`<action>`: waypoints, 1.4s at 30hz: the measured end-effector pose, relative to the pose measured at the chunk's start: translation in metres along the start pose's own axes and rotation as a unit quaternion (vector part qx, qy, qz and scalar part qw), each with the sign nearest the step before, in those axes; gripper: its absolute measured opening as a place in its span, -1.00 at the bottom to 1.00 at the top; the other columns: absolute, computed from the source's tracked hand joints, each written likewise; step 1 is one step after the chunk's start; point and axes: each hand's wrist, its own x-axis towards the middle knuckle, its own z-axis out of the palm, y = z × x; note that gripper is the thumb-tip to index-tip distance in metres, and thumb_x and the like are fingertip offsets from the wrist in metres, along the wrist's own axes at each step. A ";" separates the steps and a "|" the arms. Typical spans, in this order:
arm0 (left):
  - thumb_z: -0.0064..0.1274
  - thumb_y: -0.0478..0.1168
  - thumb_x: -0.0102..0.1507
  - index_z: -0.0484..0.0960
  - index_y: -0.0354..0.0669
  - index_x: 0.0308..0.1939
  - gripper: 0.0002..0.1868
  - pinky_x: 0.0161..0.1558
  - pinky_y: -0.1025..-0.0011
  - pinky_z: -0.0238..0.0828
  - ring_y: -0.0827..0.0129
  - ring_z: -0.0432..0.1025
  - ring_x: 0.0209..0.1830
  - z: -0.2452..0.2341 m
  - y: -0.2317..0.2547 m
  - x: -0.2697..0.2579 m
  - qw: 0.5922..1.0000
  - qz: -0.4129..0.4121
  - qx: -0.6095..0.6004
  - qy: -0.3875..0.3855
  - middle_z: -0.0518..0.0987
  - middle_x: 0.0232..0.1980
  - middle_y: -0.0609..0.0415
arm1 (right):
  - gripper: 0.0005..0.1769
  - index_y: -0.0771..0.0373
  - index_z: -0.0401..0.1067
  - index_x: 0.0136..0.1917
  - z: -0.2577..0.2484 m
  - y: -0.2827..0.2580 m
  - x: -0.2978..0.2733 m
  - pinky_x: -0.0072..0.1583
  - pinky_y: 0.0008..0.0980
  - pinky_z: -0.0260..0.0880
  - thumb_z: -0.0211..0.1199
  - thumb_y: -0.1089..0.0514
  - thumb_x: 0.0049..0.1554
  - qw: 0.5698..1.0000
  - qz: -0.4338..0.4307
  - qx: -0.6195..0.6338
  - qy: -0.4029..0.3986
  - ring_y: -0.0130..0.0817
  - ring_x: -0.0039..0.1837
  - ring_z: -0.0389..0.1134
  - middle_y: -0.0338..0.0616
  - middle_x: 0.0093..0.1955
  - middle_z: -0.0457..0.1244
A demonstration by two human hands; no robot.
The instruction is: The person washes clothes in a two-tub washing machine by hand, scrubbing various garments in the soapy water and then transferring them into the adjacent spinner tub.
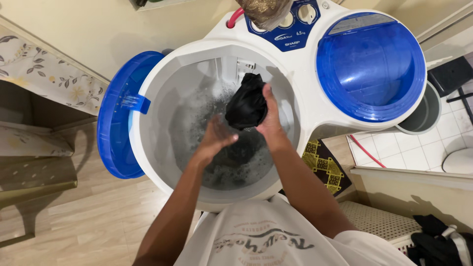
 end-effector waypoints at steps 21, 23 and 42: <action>0.38 -0.36 0.03 0.65 -0.14 -0.15 -0.66 0.01 0.28 0.53 0.23 0.55 -0.09 0.064 0.099 -0.009 0.899 0.364 0.233 0.072 0.62 -0.13 0.03 | -0.61 0.22 0.41 0.15 0.026 0.017 -0.034 0.30 -0.17 0.44 0.27 -0.08 0.21 0.991 0.116 -0.007 -0.059 -0.25 0.22 0.36 -0.10 0.14 0.31; 0.49 -0.27 -0.10 0.69 -0.08 -0.23 -0.60 -0.08 0.27 0.50 0.19 0.56 -0.14 0.063 0.111 -0.020 0.846 0.387 0.367 -0.021 0.61 -0.18 0.01 | -0.52 0.15 0.32 0.31 0.033 0.013 -0.036 0.43 -0.19 0.38 0.31 -0.11 0.25 0.977 0.081 -0.152 -0.122 -0.34 0.40 0.30 -0.18 0.29 0.24; 0.29 -0.30 -0.03 0.68 0.02 -0.18 -0.66 0.16 0.13 0.35 0.13 0.48 0.09 0.042 -0.077 -0.008 0.650 0.377 0.573 -0.328 0.57 -0.01 0.09 | -0.69 0.32 0.61 -0.04 -0.082 0.155 0.021 0.07 -0.01 0.46 0.37 0.07 0.01 0.404 0.199 -0.870 -0.200 0.10 0.03 0.42 0.25 0.03 0.41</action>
